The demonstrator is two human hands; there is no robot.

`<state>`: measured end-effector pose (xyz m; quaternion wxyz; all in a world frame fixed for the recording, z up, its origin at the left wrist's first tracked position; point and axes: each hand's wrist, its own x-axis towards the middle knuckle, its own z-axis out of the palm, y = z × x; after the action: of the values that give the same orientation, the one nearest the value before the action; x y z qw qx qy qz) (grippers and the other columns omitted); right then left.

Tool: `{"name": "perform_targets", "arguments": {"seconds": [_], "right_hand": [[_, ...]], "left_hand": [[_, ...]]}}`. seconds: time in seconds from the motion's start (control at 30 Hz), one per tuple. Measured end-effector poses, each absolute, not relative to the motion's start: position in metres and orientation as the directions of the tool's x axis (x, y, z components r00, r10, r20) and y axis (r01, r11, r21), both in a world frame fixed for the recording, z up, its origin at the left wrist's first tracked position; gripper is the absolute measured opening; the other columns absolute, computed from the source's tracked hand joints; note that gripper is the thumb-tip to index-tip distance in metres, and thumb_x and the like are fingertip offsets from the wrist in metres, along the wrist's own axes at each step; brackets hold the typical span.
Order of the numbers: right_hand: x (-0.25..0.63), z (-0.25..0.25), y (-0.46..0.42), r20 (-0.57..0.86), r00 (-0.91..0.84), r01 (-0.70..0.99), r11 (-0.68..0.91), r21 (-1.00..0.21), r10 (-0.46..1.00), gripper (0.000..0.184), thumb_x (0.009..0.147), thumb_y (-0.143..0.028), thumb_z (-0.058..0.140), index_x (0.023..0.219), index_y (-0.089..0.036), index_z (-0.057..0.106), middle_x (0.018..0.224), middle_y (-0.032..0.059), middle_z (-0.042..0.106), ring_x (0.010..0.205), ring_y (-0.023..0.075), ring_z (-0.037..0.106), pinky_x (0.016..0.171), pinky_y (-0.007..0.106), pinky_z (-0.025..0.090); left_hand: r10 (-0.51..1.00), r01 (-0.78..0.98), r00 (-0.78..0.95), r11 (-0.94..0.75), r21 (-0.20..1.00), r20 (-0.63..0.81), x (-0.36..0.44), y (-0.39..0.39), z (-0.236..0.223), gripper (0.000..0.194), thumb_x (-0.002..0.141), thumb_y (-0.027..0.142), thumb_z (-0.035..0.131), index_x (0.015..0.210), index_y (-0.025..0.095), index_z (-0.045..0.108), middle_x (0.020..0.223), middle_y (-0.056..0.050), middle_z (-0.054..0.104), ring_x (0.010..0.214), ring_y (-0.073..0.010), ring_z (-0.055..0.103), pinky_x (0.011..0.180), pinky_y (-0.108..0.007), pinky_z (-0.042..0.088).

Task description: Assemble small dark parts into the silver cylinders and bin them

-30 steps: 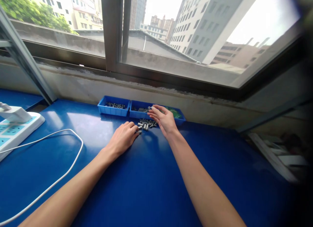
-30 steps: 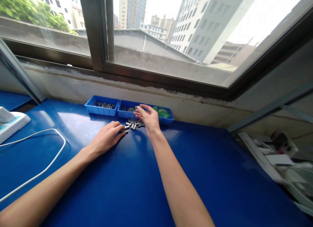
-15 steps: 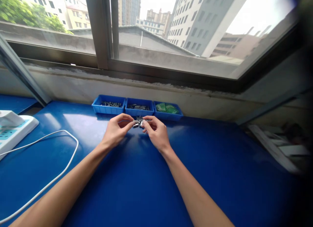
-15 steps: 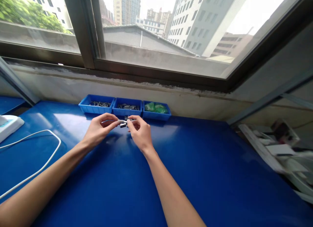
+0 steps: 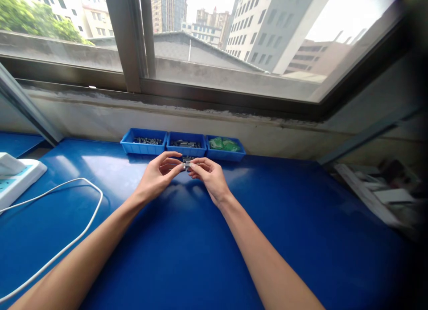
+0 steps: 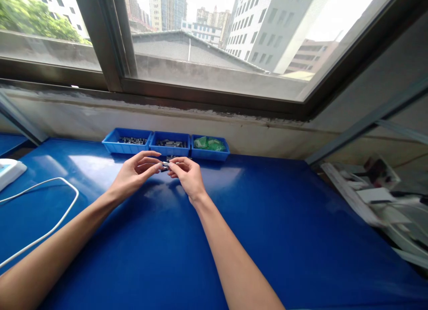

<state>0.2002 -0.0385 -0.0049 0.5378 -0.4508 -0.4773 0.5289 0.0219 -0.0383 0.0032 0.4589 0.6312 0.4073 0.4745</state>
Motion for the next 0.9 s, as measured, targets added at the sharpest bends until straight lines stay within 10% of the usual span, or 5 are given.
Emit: {"name": "perform_targets", "arguments": {"seconds": [0.33,0.9], "right_hand": [[0.206,-0.004,-0.037,0.077,-0.071,-0.159,0.065,-0.985,0.995,0.029,0.071,-0.037,0.082,0.089,-0.019,0.07,0.077,0.0019,0.072,0.071,0.0142,0.066,0.07,0.026,0.054],[0.2,0.0,-0.038,-0.042,0.006,-0.196,-0.04,-0.98,0.999,0.032,0.068,-0.043,0.084,0.083,-0.016,0.073,0.067,0.0012,0.07,0.055,0.0086,0.06,0.058,0.021,0.049]], "left_hand": [[0.853,0.606,0.312,-0.519,0.604,0.419,0.014,-0.033,-0.011,0.023,0.093,0.026,0.054,0.109,0.02,0.069,0.107,-0.007,0.07,0.099,-0.022,0.066,0.091,-0.036,0.053],[0.735,0.699,0.556,-0.666,0.259,0.389,0.016,-0.038,-0.017,0.029,0.096,0.022,0.047,0.117,0.018,0.067,0.136,-0.009,0.061,0.116,-0.0278,0.056,0.099,-0.045,0.05]]}}
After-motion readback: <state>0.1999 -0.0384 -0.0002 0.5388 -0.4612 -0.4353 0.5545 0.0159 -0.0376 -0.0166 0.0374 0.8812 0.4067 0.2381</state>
